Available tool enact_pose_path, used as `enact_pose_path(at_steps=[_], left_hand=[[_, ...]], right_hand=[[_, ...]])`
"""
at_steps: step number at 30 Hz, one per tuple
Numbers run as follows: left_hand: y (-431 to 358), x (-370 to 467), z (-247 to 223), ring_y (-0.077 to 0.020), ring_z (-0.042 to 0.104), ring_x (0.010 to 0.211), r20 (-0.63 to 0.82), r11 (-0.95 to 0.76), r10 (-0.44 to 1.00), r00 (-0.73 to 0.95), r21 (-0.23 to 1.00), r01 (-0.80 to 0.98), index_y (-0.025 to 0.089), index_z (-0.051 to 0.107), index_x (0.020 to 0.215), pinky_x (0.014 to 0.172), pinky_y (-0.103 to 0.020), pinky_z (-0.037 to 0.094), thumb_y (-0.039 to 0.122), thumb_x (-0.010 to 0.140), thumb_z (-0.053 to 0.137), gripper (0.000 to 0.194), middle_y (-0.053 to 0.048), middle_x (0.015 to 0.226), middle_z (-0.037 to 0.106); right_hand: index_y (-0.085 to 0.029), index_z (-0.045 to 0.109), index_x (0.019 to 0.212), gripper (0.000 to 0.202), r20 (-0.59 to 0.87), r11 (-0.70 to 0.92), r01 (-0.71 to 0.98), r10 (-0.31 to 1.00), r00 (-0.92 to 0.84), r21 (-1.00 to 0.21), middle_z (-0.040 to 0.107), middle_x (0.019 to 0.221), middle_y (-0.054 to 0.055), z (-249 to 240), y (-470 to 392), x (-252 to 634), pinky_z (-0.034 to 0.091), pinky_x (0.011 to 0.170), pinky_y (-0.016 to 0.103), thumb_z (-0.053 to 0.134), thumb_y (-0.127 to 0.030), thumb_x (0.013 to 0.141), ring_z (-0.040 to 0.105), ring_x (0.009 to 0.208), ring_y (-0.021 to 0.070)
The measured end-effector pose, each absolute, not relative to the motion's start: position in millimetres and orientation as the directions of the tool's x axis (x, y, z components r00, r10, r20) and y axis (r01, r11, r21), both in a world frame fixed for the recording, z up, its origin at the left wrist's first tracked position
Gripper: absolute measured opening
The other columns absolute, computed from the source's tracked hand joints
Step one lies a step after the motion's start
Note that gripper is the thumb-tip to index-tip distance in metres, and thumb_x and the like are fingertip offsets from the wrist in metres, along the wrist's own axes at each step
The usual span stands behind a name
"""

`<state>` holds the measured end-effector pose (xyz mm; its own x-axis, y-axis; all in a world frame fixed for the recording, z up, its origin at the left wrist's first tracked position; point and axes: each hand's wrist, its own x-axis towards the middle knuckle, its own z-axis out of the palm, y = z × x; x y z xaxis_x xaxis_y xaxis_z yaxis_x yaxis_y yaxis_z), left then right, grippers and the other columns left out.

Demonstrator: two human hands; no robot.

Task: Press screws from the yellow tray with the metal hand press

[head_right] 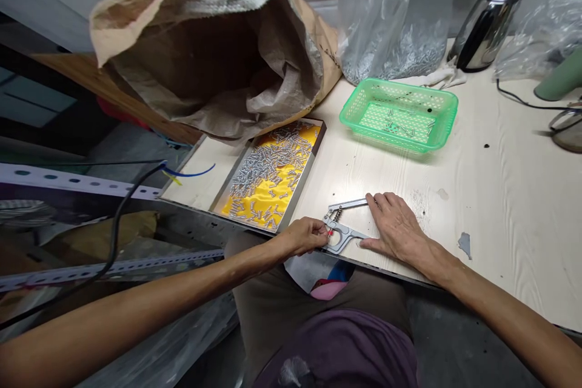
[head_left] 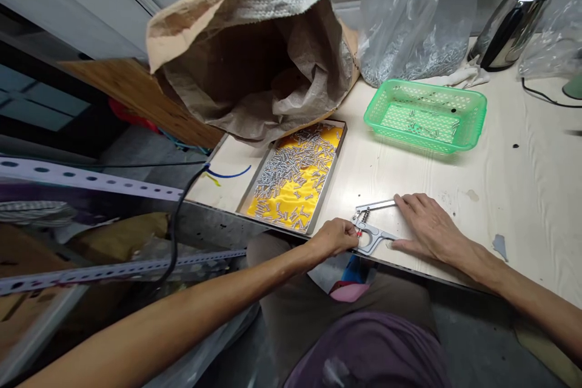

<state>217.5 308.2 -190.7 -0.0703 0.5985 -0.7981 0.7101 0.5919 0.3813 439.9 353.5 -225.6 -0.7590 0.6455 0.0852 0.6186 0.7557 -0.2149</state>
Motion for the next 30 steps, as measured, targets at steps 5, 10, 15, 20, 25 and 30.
enact_pose_path(at_steps=[5, 10, 15, 20, 25, 30], left_hand=[[307, 219, -190, -0.0076, 0.039, 0.042, -0.794, 0.587, 0.599, -0.102, 0.349, 0.730, 0.016, 0.056, 0.064, 0.044, -0.019, 0.027, 0.016, 0.070, 0.053, 0.007, 0.007, 0.044, 0.043], [292, 217, -179, -0.0134, 0.056, 0.066, -0.601, 0.329, 0.796, -0.074, 0.326, 0.886, 0.015, 0.064, 0.077, 0.059, -0.023, 0.041, 0.024, 0.082, 0.055, 0.014, -0.001, 0.071, 0.060], [289, 225, -185, -0.0252, 0.052, 0.112, -0.198, -0.250, 0.933, 0.300, 0.243, 0.937, 0.019, 0.050, 0.123, 0.085, -0.035, 0.048, 0.035, 0.085, 0.060, 0.043, -0.011, 0.127, 0.052], [315, 239, -201, -0.0297, 0.043, 0.123, -0.179, -0.547, 0.789, 0.588, 0.231, 0.804, 0.014, 0.032, 0.135, 0.097, -0.040, 0.042, 0.036, 0.077, 0.070, 0.072, -0.016, 0.134, 0.047], [329, 245, -199, -0.0276, 0.049, 0.108, -0.246, -0.582, 0.752, 0.612, 0.190, 0.791, 0.009, 0.037, 0.131, 0.086, -0.038, 0.046, 0.040, 0.080, 0.065, 0.065, -0.014, 0.117, 0.054], [328, 251, -194, -0.0248, 0.049, 0.103, -0.285, -0.589, 0.735, 0.615, 0.181, 0.787, 0.013, 0.053, 0.109, 0.081, -0.035, 0.047, 0.034, 0.087, 0.058, 0.030, -0.010, 0.106, 0.056]], right_hand=[[-0.008, 0.047, 0.124, 0.070, 0.053, 0.734, 0.652, 0.671, -0.740, -0.190, 0.058, 0.105, 0.016, -222, 348, 436, 0.042, 0.078, 0.039, 0.065, -0.054, 0.074, 0.049, 0.094, 0.0284], [-0.009, 0.053, 0.114, 0.054, 0.088, 0.733, 0.664, 0.678, -0.729, -0.150, 0.058, 0.098, 0.013, -224, 340, 434, 0.040, 0.073, 0.035, 0.068, -0.042, 0.075, 0.049, 0.088, 0.0256], [-0.009, 0.053, 0.113, 0.048, 0.098, 0.745, 0.655, 0.666, -0.739, -0.123, 0.058, 0.096, 0.012, -225, 336, 433, 0.039, 0.072, 0.035, 0.067, -0.037, 0.077, 0.049, 0.088, 0.0254], [-0.006, 0.049, 0.119, 0.061, 0.083, 0.742, 0.657, 0.669, -0.738, -0.132, 0.058, 0.099, 0.013, -222, 337, 436, 0.041, 0.074, 0.035, 0.072, -0.038, 0.072, 0.049, 0.090, 0.0261], [-0.006, 0.052, 0.114, 0.060, 0.057, 0.720, 0.686, 0.693, -0.719, -0.108, 0.057, 0.095, 0.013, -219, 333, 437, 0.041, 0.070, 0.035, 0.073, -0.042, 0.071, 0.048, 0.084, 0.0256], [-0.010, 0.057, 0.097, 0.024, 0.105, 0.724, 0.686, 0.690, -0.716, -0.077, 0.054, 0.083, 0.009, -219, 322, 429, 0.038, 0.066, 0.033, 0.062, -0.028, 0.083, 0.047, 0.076, 0.0220]])
